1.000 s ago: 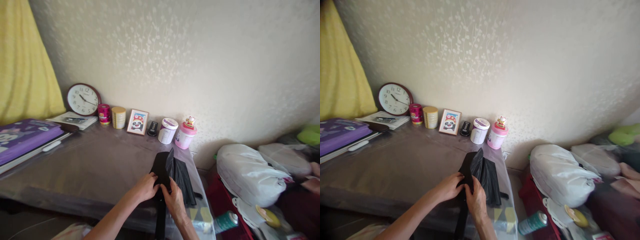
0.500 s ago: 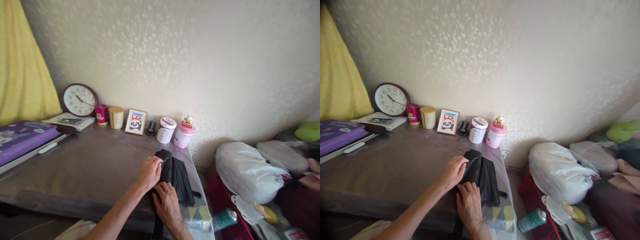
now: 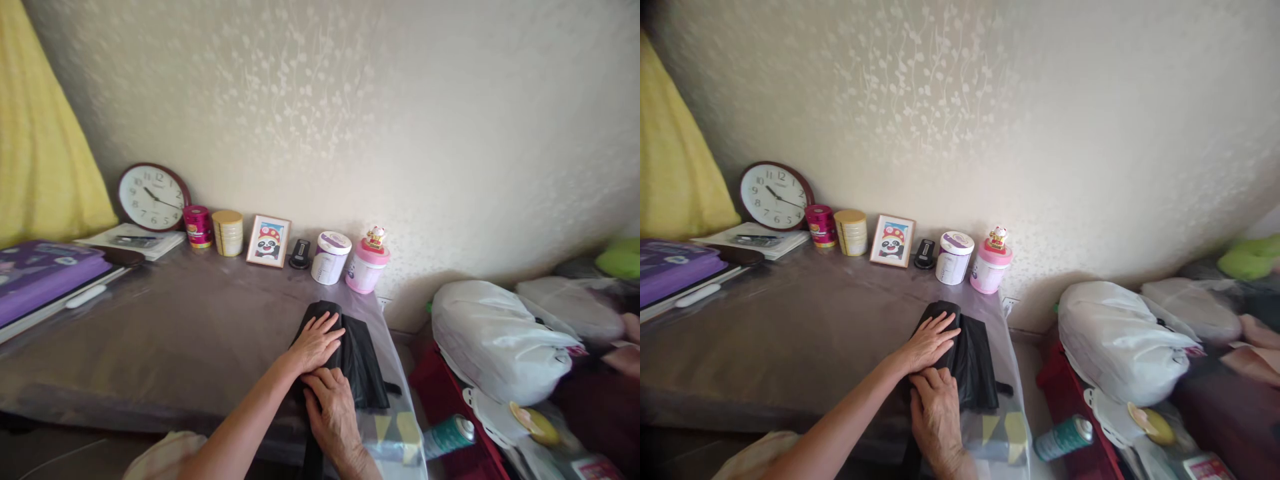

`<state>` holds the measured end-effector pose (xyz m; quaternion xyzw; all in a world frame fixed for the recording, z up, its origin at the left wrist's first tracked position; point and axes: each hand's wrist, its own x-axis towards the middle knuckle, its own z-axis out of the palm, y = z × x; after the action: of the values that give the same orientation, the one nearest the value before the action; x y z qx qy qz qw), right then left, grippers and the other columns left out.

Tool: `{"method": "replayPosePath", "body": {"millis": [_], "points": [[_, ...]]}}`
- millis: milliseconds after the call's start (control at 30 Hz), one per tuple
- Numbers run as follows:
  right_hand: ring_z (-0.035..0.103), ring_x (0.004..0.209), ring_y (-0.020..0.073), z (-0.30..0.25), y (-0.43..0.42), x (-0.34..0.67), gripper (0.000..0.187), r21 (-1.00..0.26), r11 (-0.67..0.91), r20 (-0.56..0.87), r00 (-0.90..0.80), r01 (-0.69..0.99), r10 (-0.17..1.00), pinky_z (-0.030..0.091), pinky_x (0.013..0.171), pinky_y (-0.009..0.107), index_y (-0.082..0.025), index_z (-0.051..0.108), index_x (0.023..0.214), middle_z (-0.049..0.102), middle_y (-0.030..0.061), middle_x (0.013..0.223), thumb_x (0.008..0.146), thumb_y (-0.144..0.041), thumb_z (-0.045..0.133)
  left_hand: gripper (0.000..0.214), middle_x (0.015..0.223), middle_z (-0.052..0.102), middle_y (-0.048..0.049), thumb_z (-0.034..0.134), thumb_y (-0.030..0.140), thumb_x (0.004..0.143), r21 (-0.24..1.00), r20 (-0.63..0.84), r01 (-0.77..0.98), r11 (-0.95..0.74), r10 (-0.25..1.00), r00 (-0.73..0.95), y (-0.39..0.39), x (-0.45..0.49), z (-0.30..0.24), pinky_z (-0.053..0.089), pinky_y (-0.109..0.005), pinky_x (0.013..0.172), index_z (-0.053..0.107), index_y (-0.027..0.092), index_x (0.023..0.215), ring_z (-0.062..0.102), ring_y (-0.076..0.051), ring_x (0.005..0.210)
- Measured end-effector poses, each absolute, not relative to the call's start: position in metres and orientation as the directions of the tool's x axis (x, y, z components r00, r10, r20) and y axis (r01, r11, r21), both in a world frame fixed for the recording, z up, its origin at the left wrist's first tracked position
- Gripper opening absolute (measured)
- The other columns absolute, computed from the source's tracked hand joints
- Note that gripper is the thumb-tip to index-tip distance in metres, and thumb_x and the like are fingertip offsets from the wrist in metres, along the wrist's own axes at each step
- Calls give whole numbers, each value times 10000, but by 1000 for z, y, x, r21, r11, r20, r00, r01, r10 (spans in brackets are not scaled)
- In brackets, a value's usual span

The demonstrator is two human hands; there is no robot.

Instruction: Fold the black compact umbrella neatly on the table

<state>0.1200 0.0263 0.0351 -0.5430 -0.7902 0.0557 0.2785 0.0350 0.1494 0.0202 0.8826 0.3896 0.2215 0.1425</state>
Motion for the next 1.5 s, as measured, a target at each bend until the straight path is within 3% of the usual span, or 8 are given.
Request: {"method": "replayPosePath", "body": {"millis": [233,367,533,767,900,1167,1333,1500], "points": [[504,834,194,33,27,122,284,-403,414,383,-260,816,886,384,756,325,-259,635,985,624,9,909,798,-69,535,443,1496,231,-11,258,360,963,457,278,723,-518,855,438,166,30,3,284,-426,1066,261,308,1402,216,-202,1365],[507,831,194,35,26,122,287,-397,411,377,-263,820,888,386,755,324,-263,639,981,625,8,901,794,-69,540,440,1426,378,-90,234,304,966,479,265,782,-399,915,305,166,22,-3,340,-369,1036,325,192,1382,364,-192,1299],[505,831,191,37,26,120,294,-385,408,372,-265,828,889,386,753,319,-261,644,985,626,9,901,791,-64,543,421,1395,409,-143,253,239,946,496,291,811,-311,939,182,159,17,11,307,-469,1041,412,129,1320,358,-276,1295],[496,865,205,31,27,121,284,-352,432,373,-299,830,878,368,748,326,-273,665,892,647,-4,923,770,-44,549,365,1378,455,24,308,293,943,487,338,623,-611,790,511,129,37,38,296,-350,1079,508,279,1248,352,-158,1305],[494,837,197,33,24,123,288,-366,465,379,-328,806,866,379,737,320,-260,673,875,657,3,897,769,-31,535,392,1423,389,-16,277,297,945,488,286,604,-630,769,572,122,33,29,293,-430,1069,517,230,1248,287,-212,1339],[542,879,200,40,10,131,295,-536,564,450,-353,628,820,450,799,338,-268,661,970,670,15,898,829,-80,483,484,1492,225,-70,329,353,929,459,191,656,-599,788,585,111,9,26,293,-419,1069,325,193,1386,231,-238,1358],[604,921,230,32,23,181,214,-631,400,514,-28,665,857,486,824,368,-237,660,959,668,77,962,853,-261,475,517,1489,225,-88,331,388,936,440,135,704,-558,816,562,99,4,32,302,-407,1067,282,175,1405,224,-236,1360],[631,926,252,9,46,242,361,-705,109,428,298,701,853,495,831,414,-184,630,1015,673,95,989,735,-382,517,508,1489,220,-87,346,358,934,461,121,704,-540,824,553,93,3,36,317,-406,1060,276,187,1406,240,-236,1354]]}}
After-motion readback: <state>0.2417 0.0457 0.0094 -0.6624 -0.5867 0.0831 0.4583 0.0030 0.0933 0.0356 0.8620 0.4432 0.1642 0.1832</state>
